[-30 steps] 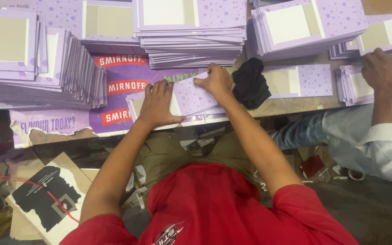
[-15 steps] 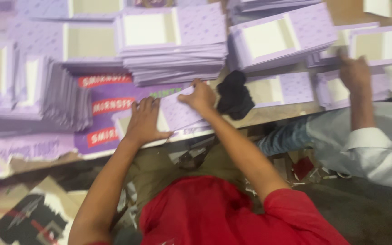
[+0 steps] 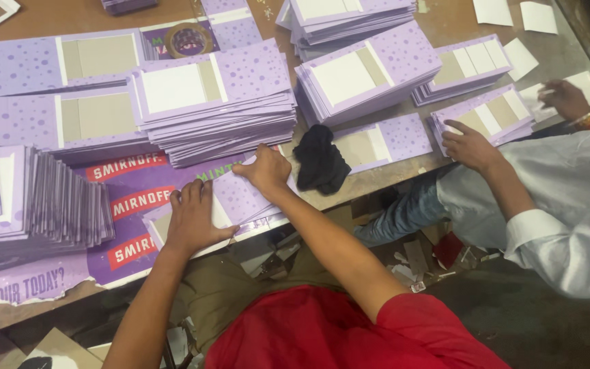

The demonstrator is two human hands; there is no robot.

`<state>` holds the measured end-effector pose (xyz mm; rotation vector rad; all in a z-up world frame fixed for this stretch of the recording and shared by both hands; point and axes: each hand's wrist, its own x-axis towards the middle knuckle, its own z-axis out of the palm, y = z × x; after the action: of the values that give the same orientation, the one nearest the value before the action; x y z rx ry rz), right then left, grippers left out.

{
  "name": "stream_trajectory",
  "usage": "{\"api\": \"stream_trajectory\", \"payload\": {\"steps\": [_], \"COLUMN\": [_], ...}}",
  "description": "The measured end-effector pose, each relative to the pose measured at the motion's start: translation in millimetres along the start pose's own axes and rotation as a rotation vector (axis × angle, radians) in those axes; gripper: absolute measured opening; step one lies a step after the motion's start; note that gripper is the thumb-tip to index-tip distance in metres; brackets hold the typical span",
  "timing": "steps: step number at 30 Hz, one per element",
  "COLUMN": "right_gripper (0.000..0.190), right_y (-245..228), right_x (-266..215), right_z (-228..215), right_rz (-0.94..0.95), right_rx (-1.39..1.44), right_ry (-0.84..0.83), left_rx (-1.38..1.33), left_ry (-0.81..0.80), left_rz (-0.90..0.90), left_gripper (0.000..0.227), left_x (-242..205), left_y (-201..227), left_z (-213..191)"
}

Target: The person repeatedly folds purple patterned paper sheets in half and places them into a growing stack on the table. The hands pick up each sheet, fold it, and set it down without using any tools.

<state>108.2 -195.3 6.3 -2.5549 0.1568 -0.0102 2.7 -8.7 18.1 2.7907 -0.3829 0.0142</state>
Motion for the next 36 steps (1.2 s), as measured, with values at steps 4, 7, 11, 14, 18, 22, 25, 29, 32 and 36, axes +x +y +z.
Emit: {"api": "stream_trajectory", "payload": {"steps": [4,7,11,14,18,22,25,29,32,36], "right_gripper": [0.063,0.065,0.082,0.088,0.082,0.074,0.063,0.055,0.056,0.057], "right_y": [2.9,10.9,32.2,41.8,46.7,38.4,30.8,21.1,18.9,28.7], "right_x": [-3.6,-5.5,-21.9,-33.9,-45.9,-41.0,-35.1,-20.8,-12.8,-15.7], "right_z": [2.2,3.0,1.2,-4.6,-16.5,-24.1,-22.8,-15.9,-10.6,-15.5], "right_rz": [-0.055,-0.089,-0.227,-0.171,-0.105,-0.104,-0.082,-0.111,-0.096,-0.119], "right_rx": [0.007,-0.032,0.011,-0.017,-0.058,-0.081,-0.071,-0.036,-0.117,-0.092], "right_ry": [-0.001,-0.079,-0.032,-0.109,-0.191,-0.163,-0.129,-0.049,-0.057,-0.182], "left_rx": [-0.001,0.0,-0.001,0.004,-0.014,-0.049,-0.032,-0.035,-0.02,-0.033], "left_ry": [0.006,-0.008,-0.018,-0.023,0.003,0.025,0.033,0.056,0.086,0.08], "left_rz": [-0.021,-0.04,-0.055,-0.061,-0.039,-0.014,0.001,0.009,0.001,0.005], "left_gripper": [0.123,0.124,0.127,0.128,0.127,0.125,0.125,0.125,0.125,0.123], "left_x": [-0.8,-0.7,-2.0,-0.2,-2.6,-5.1,-7.5,-5.8,-7.7,-8.4], "left_y": [1.2,0.9,1.3,-3.2,-7.2,-9.3,-9.6,-12.8,-14.8,-14.0], "left_z": [0.8,0.3,5.5,7.5,12.7,14.1,15.8,19.5,25.8,26.0]}}
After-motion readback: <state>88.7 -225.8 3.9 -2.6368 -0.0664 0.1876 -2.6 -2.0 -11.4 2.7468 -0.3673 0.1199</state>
